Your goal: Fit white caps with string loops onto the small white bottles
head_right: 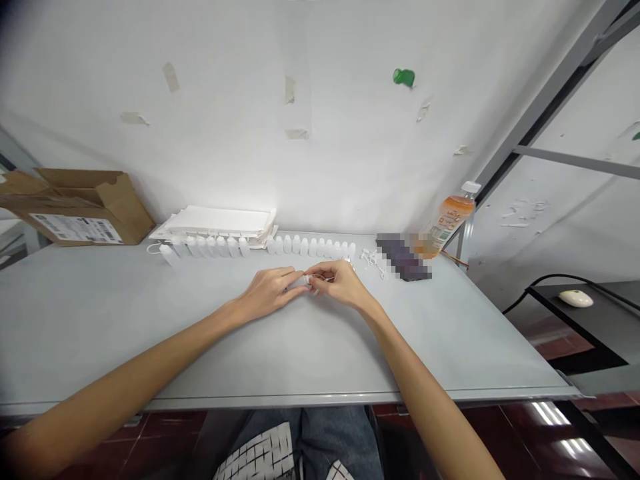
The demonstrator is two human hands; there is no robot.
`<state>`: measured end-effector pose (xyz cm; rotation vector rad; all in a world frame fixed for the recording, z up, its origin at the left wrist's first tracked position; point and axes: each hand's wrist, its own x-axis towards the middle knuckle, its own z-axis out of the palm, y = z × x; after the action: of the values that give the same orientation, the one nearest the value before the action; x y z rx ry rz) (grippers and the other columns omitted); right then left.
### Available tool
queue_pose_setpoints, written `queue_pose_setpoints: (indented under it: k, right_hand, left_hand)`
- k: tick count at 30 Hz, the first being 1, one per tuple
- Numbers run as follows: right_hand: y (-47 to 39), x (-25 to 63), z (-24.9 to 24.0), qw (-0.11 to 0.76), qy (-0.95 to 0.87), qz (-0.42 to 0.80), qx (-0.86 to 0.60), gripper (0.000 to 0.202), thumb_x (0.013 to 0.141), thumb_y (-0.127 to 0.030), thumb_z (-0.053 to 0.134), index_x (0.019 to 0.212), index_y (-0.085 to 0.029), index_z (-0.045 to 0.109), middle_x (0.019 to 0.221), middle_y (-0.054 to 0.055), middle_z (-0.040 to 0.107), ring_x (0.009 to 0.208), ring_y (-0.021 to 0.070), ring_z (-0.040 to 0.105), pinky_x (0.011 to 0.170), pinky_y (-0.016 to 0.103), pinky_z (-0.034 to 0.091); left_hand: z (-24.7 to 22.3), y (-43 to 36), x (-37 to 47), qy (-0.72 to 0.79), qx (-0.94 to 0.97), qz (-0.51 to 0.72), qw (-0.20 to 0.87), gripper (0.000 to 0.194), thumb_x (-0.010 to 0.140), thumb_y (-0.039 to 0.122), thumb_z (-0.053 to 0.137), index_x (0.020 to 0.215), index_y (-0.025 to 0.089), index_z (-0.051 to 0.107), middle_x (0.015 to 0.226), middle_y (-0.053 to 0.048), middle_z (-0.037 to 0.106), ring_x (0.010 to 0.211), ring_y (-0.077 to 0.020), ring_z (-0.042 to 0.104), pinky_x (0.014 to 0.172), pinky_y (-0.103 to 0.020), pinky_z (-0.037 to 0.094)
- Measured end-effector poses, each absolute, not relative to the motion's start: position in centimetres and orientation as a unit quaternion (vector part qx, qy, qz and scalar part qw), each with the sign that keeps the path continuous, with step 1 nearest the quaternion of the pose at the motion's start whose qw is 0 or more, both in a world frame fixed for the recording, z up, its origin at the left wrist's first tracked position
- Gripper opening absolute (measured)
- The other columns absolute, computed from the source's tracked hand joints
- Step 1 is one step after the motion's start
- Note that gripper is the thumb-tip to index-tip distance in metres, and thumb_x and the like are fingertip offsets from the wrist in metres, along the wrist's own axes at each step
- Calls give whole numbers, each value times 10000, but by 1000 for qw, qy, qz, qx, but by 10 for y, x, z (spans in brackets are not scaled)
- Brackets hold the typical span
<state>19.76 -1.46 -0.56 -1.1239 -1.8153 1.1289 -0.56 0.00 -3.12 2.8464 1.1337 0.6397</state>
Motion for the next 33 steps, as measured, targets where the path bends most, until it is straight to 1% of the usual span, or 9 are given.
queue_pose_setpoints:
  k: [4, 10, 17, 19, 22, 25, 27, 31, 33]
  right_hand:
    - [-15, 198, -6, 364, -701, 438, -430, 293, 793, -392, 692, 931, -138, 738, 723, 65, 702, 662, 179, 665, 630, 332, 578]
    - [-18, 194, -5, 368, -692, 455, -424, 319, 796, -450, 687, 903, -149, 690, 765, 74, 715, 711, 204, 700, 636, 332, 578]
    - [-18, 189, -8, 409, -671, 458, -415, 308, 780, -444, 712, 858, -152, 657, 785, 73, 702, 733, 206, 697, 637, 334, 572]
    - [-16, 189, -8, 427, -669, 445, -414, 297, 782, -439, 711, 863, -157, 665, 824, 74, 700, 750, 202, 693, 643, 334, 576]
    - [-14, 191, -7, 451, -668, 415, -422, 291, 766, -442, 723, 858, -168, 684, 854, 69, 700, 765, 195, 679, 642, 330, 580]
    - [-14, 192, -5, 460, -667, 401, -427, 316, 747, -462, 734, 865, -171, 695, 848, 65, 700, 749, 191, 670, 630, 332, 586]
    - [-15, 192, -4, 457, -664, 408, -428, 333, 748, -468, 731, 893, -170, 698, 857, 70, 704, 734, 188, 673, 633, 339, 590]
    - [-16, 190, -5, 454, -656, 439, -414, 346, 763, -456, 724, 944, -165, 673, 792, 61, 704, 689, 190, 686, 630, 347, 588]
    - [-16, 189, -7, 457, -654, 452, -400, 352, 772, -450, 718, 967, -165, 653, 755, 53, 700, 674, 195, 695, 615, 346, 584]
  left_hand:
    - [-30, 0, -7, 355, 912, 207, -2, 341, 987, 422, 417, 1016, 172, 648, 802, -36, 647, 700, -151, 590, 561, -246, 332]
    - [-30, 2, -8, 347, 911, 221, -35, 355, 998, 417, 385, 998, 177, 646, 792, -40, 623, 737, -149, 579, 578, -239, 342]
    - [-29, -1, -7, 392, 881, 262, -29, 302, 973, 388, 444, 1011, 223, 695, 806, -37, 589, 720, -143, 535, 549, -234, 318]
    - [-26, -2, -5, 407, 865, 292, 13, 281, 957, 388, 475, 1041, 240, 699, 826, -30, 592, 700, -134, 531, 566, -234, 350]
    - [-22, -4, -1, 398, 846, 327, 136, 302, 923, 420, 532, 1121, 250, 684, 857, -19, 613, 671, -121, 544, 605, -235, 418]
    - [-19, -4, 1, 376, 825, 351, 236, 341, 953, 410, 472, 1132, 217, 688, 878, -38, 650, 703, -130, 577, 616, -238, 458]
    - [-18, -3, 1, 367, 812, 365, 270, 344, 961, 394, 457, 1109, 205, 704, 880, -46, 666, 723, -135, 590, 603, -234, 465]
    - [-18, -1, 0, 360, 792, 385, 309, 298, 913, 360, 551, 1097, 198, 720, 941, -54, 687, 743, -133, 610, 572, -222, 462]
    - [-18, 0, -1, 361, 784, 398, 312, 272, 889, 345, 585, 1053, 189, 737, 969, -63, 692, 770, -140, 618, 576, -223, 465]
